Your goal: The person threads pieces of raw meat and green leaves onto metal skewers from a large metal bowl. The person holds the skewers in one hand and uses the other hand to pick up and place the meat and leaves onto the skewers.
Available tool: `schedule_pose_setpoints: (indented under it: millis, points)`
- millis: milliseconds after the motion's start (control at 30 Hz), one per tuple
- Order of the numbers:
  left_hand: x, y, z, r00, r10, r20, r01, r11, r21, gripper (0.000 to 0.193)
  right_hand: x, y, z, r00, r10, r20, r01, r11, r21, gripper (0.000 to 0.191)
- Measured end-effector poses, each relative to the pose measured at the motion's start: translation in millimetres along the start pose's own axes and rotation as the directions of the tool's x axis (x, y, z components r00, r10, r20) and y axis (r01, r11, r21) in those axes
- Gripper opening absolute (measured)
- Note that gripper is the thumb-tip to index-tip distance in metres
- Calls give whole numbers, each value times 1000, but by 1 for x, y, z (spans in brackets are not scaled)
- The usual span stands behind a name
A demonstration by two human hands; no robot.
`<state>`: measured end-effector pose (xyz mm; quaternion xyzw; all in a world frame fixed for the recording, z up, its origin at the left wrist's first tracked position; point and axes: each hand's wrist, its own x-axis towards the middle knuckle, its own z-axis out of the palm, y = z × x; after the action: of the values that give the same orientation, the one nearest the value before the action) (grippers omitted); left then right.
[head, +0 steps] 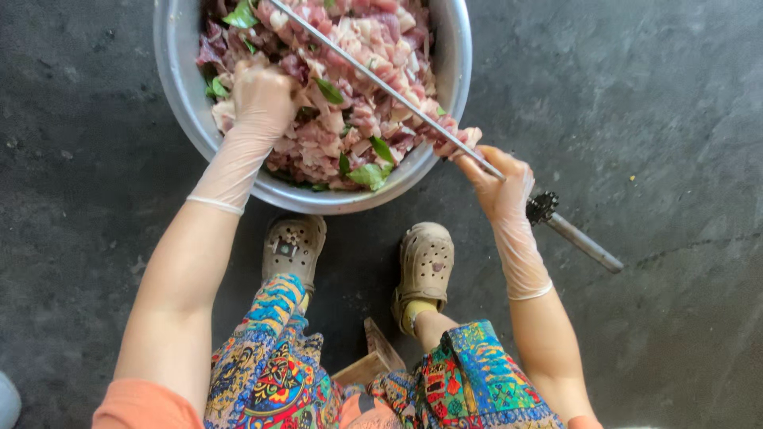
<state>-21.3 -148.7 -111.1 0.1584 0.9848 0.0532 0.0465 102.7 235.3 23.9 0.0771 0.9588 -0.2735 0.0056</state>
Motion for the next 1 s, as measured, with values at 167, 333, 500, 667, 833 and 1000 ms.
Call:
schedule_pose_setpoints:
  millis: [167, 333, 500, 667, 833, 1000]
  points:
    - [4, -17, -39, 927, -347, 140, 284, 410, -867, 15, -1, 2, 3, 1000, -5, -15, 5, 1000, 6, 35]
    - [24, -38, -88, 883, -307, 354, 334, -119, -935, 26, -2, 5, 4, 1000, 16, -1, -16, 1000, 2, 36]
    - [42, -52, -111, 972, -95, 216, 169, -358, -918, 34, -1, 5, 5, 1000, 27, 10, -27, 1000, -15, 37]
    - [46, -50, -111, 979, -95, 180, 145, -292, -946, 34, 0, 7, 4, 999, 31, 28, -31, 999, -16, 39]
    - [45, -36, -115, 967, -140, 214, 183, -210, -960, 39, 1, 7, 4, 996, 71, 56, -70, 997, -36, 39]
    - [43, -25, -127, 952, -157, 263, 197, -341, -919, 27, 1, 7, 4, 998, 50, 36, -50, 999, -11, 40]
